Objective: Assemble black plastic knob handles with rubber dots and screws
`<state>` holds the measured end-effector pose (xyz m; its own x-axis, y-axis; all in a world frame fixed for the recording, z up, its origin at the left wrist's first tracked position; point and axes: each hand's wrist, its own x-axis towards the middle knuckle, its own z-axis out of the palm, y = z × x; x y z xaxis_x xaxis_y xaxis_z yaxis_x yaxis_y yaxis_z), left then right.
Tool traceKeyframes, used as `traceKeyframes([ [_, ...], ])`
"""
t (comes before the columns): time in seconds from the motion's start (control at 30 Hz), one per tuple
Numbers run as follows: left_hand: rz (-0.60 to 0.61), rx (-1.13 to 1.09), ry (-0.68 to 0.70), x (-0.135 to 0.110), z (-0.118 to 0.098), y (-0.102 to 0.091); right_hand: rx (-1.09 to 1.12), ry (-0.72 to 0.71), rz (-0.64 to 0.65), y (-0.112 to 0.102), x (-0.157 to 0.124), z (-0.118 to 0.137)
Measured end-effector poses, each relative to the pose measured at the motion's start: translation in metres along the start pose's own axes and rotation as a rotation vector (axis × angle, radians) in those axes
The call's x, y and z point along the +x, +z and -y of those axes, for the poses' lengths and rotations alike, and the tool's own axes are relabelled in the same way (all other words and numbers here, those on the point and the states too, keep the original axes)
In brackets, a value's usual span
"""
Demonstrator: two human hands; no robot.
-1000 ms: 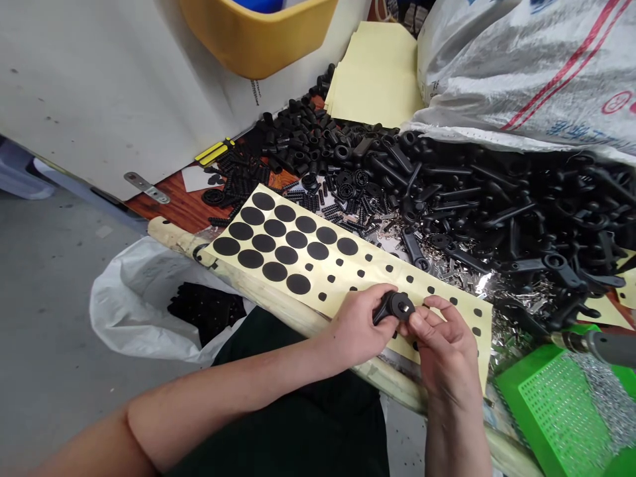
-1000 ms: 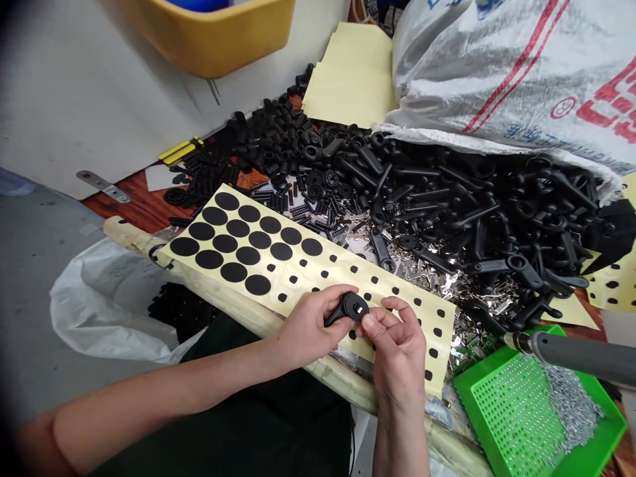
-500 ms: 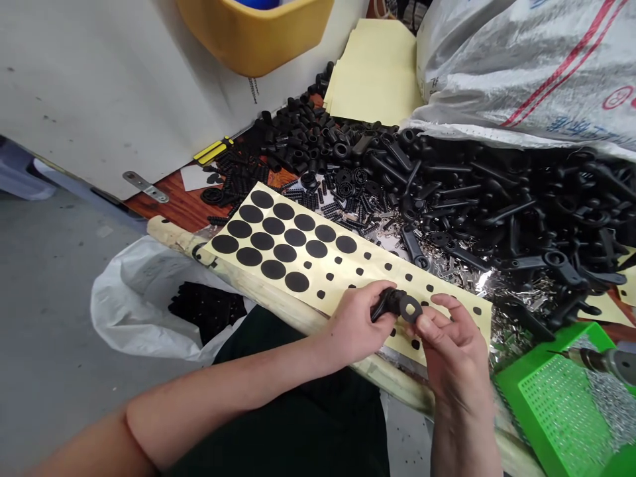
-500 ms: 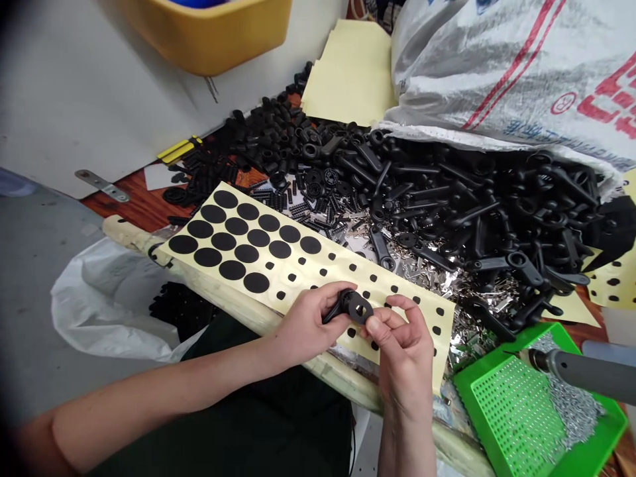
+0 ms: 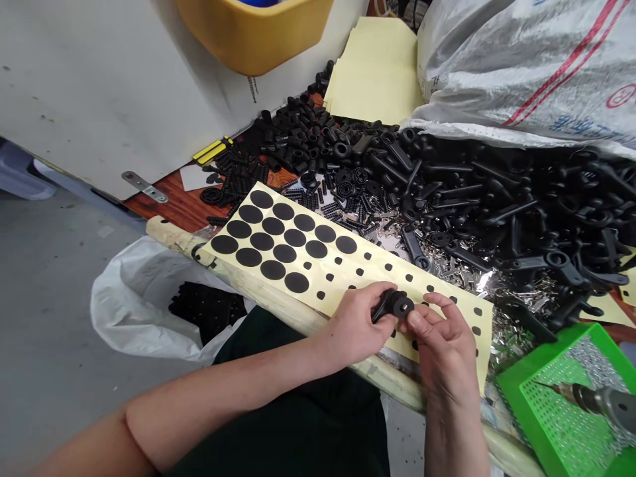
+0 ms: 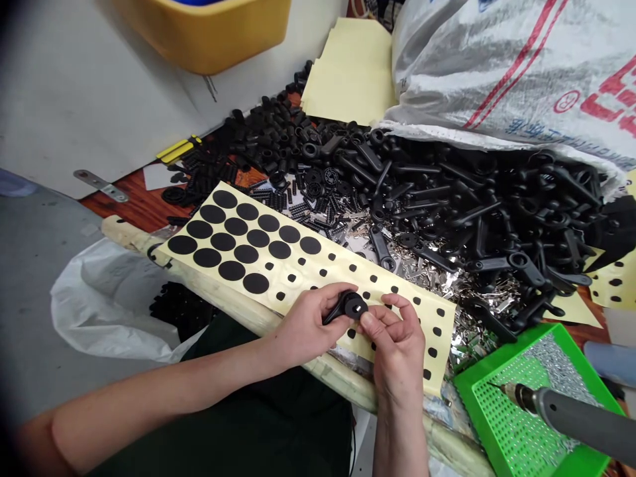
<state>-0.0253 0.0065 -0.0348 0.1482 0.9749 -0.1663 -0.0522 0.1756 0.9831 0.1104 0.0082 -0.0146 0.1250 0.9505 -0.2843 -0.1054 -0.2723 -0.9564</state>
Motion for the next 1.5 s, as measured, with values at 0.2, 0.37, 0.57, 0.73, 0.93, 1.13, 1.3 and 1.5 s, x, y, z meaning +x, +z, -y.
traceKeyframes([
  [0.2,0.016,-0.006,-0.023,-0.0008,-0.0012,-0.0005,0.01,0.02,-0.001,-0.0006,0.0006,-0.0003],
  [0.37,0.006,-0.002,-0.033,-0.001,-0.0009,0.0001,-0.005,-0.004,0.025,-0.0022,0.0011,-0.0014],
  [0.57,0.033,0.016,-0.025,-0.0006,0.0017,-0.0001,-0.009,-0.032,0.033,-0.0073,0.0026,0.0018],
  [0.73,0.028,0.016,-0.014,-0.0004,0.0006,-0.0005,0.015,-0.007,0.033,-0.0077,0.0019,0.0015],
  [0.93,0.035,0.045,-0.004,0.0001,-0.0001,-0.0005,-0.011,-0.018,0.009,-0.001,0.0001,-0.0006],
  [1.13,0.032,0.047,0.01,-0.0003,0.0024,-0.0005,0.012,-0.006,-0.023,0.0008,-0.0002,-0.0013],
  [1.3,0.026,0.052,0.013,-0.0006,0.0015,-0.0007,0.035,0.004,-0.022,-0.0006,-0.0002,-0.0033],
  [1.5,0.034,0.036,0.013,-0.0003,0.0011,-0.0002,0.039,-0.011,-0.001,-0.003,0.0012,-0.0039],
])
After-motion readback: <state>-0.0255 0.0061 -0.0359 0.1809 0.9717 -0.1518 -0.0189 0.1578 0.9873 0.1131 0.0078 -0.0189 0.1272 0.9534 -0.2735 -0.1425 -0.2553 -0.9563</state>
